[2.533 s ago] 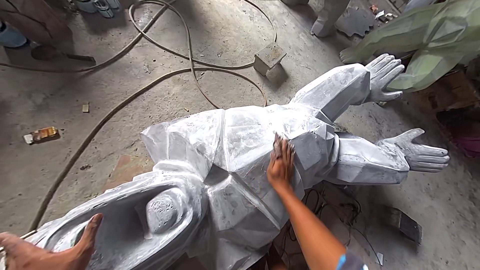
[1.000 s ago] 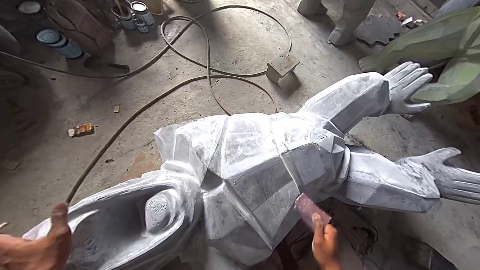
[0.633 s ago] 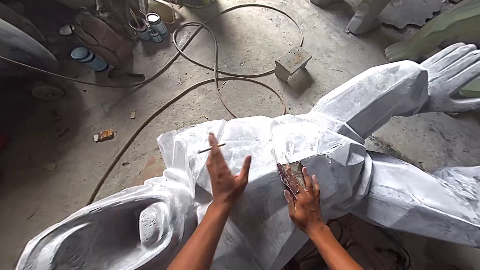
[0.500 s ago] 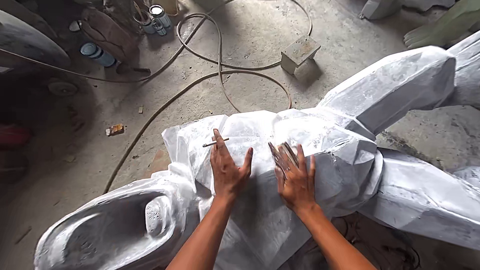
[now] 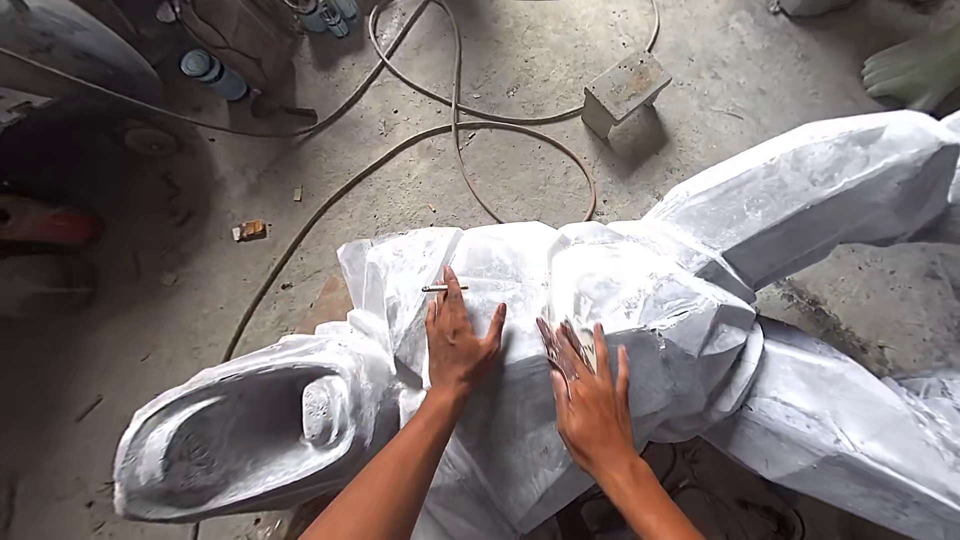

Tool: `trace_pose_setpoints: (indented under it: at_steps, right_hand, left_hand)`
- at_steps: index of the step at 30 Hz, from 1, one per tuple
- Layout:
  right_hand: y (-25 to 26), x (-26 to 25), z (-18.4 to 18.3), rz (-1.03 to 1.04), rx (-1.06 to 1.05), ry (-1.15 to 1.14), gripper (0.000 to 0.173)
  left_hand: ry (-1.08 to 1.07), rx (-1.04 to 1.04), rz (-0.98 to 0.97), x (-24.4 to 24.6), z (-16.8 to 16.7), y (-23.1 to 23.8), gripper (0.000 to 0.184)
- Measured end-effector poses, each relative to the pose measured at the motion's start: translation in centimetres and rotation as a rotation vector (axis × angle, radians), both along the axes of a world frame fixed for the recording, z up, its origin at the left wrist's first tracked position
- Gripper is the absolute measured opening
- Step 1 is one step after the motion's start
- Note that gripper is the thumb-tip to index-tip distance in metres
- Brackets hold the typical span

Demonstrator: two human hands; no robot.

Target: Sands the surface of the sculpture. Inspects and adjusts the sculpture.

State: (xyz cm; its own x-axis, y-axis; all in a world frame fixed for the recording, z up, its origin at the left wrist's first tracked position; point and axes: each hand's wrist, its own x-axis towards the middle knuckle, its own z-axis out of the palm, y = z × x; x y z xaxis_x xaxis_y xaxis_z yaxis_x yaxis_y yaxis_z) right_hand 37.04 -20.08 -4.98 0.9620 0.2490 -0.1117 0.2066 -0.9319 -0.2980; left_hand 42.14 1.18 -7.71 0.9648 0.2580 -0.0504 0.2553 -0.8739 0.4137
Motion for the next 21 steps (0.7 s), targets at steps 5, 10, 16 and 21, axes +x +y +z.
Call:
trace_pose_setpoints:
  at_steps: [5, 10, 16, 21]
  right_hand:
    - [1.0, 4.6, -1.2, 0.021, -0.078, -0.021, 0.055]
    - [0.1, 0.8, 0.6, 0.016, -0.053, 0.004, 0.054]
    - [0.6, 3.8, 0.1, 0.034, -0.018, 0.052, 0.057]
    - [-0.9, 4.2, -0.3, 0.151, -0.117, -0.018, 0.056]
  left_hand:
    - [0.032, -0.001, 0.036, 0.5, -0.4, 0.0, 0.107]
    - [0.052, -0.044, 0.047, 0.5, -0.2, -0.1, 0.107]
    - [0.059, -0.061, 0.068, 0.9, 0.0, 0.0, 0.109]
    - [0.055, -0.083, 0.071, 1.0, -0.1, -0.2, 0.111]
